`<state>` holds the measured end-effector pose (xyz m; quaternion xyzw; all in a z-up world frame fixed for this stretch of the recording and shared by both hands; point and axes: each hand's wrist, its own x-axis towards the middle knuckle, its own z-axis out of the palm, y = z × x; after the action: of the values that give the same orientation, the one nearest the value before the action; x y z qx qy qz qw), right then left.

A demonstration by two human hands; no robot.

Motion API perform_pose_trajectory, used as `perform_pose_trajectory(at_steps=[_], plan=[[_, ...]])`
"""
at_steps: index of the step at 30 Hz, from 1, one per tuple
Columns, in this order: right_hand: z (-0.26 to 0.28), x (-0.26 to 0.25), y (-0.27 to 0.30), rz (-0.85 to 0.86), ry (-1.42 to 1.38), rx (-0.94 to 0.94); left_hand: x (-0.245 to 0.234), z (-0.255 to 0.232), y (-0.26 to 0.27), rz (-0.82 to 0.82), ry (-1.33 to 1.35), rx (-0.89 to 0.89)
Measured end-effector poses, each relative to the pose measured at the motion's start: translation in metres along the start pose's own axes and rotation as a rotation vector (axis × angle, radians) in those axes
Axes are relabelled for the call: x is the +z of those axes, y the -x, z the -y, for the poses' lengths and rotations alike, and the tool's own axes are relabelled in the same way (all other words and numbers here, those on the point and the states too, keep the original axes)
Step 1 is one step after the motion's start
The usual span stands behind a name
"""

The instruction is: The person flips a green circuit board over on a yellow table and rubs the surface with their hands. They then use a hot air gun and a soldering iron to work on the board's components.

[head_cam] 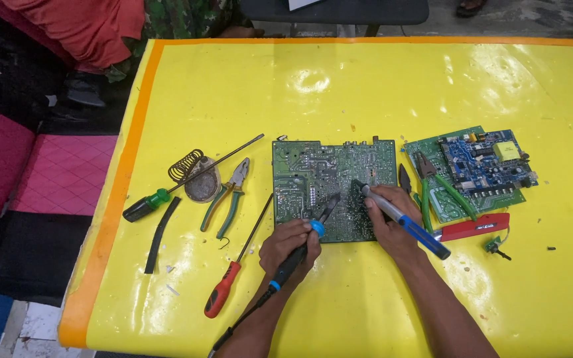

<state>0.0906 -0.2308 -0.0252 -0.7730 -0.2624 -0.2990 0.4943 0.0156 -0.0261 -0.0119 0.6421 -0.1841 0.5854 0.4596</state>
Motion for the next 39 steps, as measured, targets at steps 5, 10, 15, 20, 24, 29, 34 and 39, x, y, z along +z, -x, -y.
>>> perform_pose_trajectory(at_steps=[5,10,15,20,24,29,34,39], plan=[[-0.010,0.000,0.006,0.007,-0.038,0.092,0.001,0.002,0.000,-0.014,-0.041,0.026],[0.005,0.004,-0.004,0.019,-0.014,0.157,0.003,0.001,0.000,-0.023,-0.043,0.055],[0.002,0.016,-0.015,0.041,0.049,0.152,0.006,-0.001,-0.002,-0.062,-0.030,0.000],[-0.003,0.027,-0.030,-0.016,0.033,0.173,0.004,0.001,-0.002,-0.074,0.017,-0.076],[-0.016,0.035,-0.014,-0.065,0.015,0.209,0.004,0.004,-0.009,-0.082,0.026,-0.139],[-0.010,0.027,-0.015,-0.063,0.041,0.195,0.010,0.000,-0.015,-0.061,-0.020,-0.167],[-0.010,0.016,-0.017,-0.077,0.143,0.161,0.001,0.010,-0.016,0.005,-0.115,-0.149],[-0.005,0.016,-0.021,-0.056,0.034,0.280,0.016,0.005,-0.029,-0.024,-0.096,-0.131]])
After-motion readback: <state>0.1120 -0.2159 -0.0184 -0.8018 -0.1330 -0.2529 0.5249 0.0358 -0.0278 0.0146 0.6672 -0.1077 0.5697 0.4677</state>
